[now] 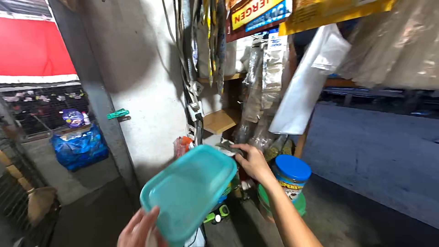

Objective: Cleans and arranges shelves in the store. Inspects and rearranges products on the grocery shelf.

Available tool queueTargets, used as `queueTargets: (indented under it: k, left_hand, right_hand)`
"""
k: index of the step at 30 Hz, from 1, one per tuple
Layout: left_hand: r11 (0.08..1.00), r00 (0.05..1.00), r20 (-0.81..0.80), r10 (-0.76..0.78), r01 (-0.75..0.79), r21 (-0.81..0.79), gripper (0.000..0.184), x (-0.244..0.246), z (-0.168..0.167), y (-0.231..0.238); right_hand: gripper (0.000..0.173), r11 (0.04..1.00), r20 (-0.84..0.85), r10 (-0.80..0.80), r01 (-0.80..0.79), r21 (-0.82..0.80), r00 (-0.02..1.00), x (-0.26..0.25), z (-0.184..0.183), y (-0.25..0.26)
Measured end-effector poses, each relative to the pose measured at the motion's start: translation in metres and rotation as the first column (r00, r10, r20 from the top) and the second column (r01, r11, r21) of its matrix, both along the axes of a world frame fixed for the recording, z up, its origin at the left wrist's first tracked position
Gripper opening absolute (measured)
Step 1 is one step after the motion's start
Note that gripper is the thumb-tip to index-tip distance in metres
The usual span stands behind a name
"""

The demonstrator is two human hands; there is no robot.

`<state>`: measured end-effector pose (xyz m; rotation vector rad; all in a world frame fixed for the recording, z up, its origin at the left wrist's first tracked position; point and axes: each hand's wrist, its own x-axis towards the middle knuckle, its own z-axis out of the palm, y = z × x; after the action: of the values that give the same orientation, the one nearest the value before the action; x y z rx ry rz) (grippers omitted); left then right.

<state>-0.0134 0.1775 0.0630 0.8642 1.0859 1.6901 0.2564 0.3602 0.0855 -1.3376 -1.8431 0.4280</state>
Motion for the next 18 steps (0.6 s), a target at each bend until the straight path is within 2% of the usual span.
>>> queueTargets:
  k: [3, 6, 10, 13, 18]
  left_hand:
    - [0.993, 0.998, 0.005, 0.068, -0.068, 0.095, 0.012, 0.051, 0.041, 0.052]
    - [0.983, 0.995, -0.008, 0.097, -0.095, 0.159, 0.017, 0.09, 0.062, 0.099]
    - [0.98, 0.991, 0.033, 0.13, -0.134, 0.149, 0.019, 0.129, 0.084, 0.143]
    - [0.978, 0.99, 0.046, 0.134, -0.14, 0.154, 0.018, 0.15, 0.092, 0.173]
    - [0.97, 0.979, 0.049, 0.196, -0.201, 0.135, 0.023, 0.17, 0.104, 0.214]
  right_hand:
    - [0.033, 0.996, -0.145, -0.04, 0.051, 0.074, 0.989, 0.043, -0.039, -0.043]
    - [0.034, 0.981, -0.256, -0.124, 0.158, 0.115, 0.959, 0.08, -0.07, -0.077]
    - [0.035, 0.96, -0.325, -0.209, 0.257, 0.112, 0.922, 0.108, -0.094, -0.112]
    - [0.035, 0.971, -0.352, -0.201, 0.234, 0.054, 0.914, 0.118, -0.104, -0.134]
    - [0.035, 0.994, -0.398, -0.099, 0.106, -0.005, 0.912, 0.121, -0.129, -0.149]
